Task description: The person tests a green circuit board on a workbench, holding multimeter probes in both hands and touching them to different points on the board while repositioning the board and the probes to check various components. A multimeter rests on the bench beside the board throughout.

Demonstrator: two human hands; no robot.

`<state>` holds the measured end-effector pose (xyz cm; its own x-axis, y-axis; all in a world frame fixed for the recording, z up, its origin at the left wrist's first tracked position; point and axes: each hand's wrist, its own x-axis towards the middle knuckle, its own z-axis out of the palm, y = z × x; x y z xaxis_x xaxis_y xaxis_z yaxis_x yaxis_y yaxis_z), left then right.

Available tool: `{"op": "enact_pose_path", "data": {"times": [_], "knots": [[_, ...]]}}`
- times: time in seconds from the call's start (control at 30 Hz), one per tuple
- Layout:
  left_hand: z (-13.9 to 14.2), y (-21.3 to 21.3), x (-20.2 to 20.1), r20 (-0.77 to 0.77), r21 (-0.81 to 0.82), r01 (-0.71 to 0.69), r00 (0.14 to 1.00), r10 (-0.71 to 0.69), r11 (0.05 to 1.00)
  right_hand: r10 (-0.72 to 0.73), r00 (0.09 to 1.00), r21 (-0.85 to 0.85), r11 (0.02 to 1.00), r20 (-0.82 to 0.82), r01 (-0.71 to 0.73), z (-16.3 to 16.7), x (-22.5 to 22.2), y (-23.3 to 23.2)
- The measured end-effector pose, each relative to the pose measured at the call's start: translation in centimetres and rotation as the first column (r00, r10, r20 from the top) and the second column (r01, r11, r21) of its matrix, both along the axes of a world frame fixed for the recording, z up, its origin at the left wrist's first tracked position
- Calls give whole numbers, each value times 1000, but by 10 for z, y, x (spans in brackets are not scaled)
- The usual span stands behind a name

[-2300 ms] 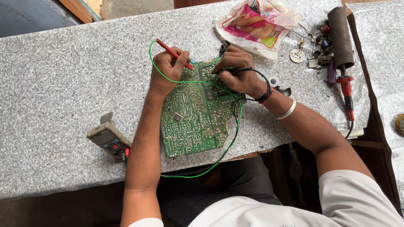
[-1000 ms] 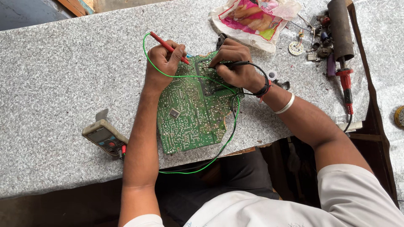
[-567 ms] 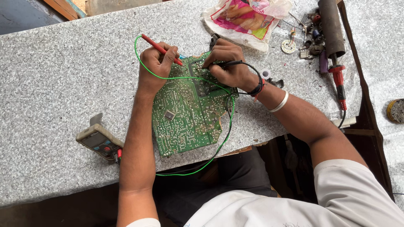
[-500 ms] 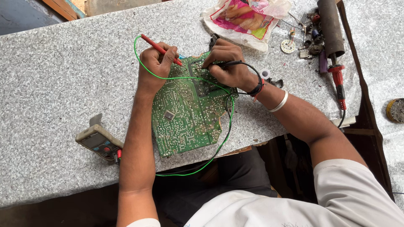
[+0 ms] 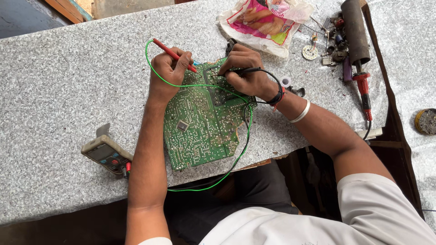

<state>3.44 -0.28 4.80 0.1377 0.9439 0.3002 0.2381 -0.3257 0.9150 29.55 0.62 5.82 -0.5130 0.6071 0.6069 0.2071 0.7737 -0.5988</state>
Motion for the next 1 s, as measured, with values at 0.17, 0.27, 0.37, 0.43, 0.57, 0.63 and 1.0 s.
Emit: {"op": "enact_pose_path", "data": {"times": [0.17, 0.27, 0.37, 0.43, 0.57, 0.63, 1.0], "knots": [[1, 0, 0, -13, 0, -10, 1000, 10, 1000, -19, 1000, -11, 1000, 7, 19, -2, 0, 0], [1, -1, -1, -29, 14, -4, 1000, 5, 1000, -13, 1000, -7, 1000, -2, 13, -3, 0, 0], [1, 0, 0, -20, -2, -7, 1000, 7, 1000, -15, 1000, -11, 1000, 0, 15, -3, 0, 0], [1, 0, -1, -26, 6, -4, 1000, 4, 1000, -24, 1000, -11, 1000, 5, 24, -3, -1, 1], [1, 0, -1, -18, 10, 4, 1000, -4, 1000, -24, 1000, -6, 1000, 10, 24, -3, -1, 1], [0, 0, 0, -12, 9, 2, 1000, -2, 1000, -17, 1000, -3, 1000, 9, 17, -3, 0, 1], [0, 0, 0, 4, 2, 4, 1000, -4, 1000, -8, 1000, -6, 1000, 4, 8, -3, 0, 1]]}}
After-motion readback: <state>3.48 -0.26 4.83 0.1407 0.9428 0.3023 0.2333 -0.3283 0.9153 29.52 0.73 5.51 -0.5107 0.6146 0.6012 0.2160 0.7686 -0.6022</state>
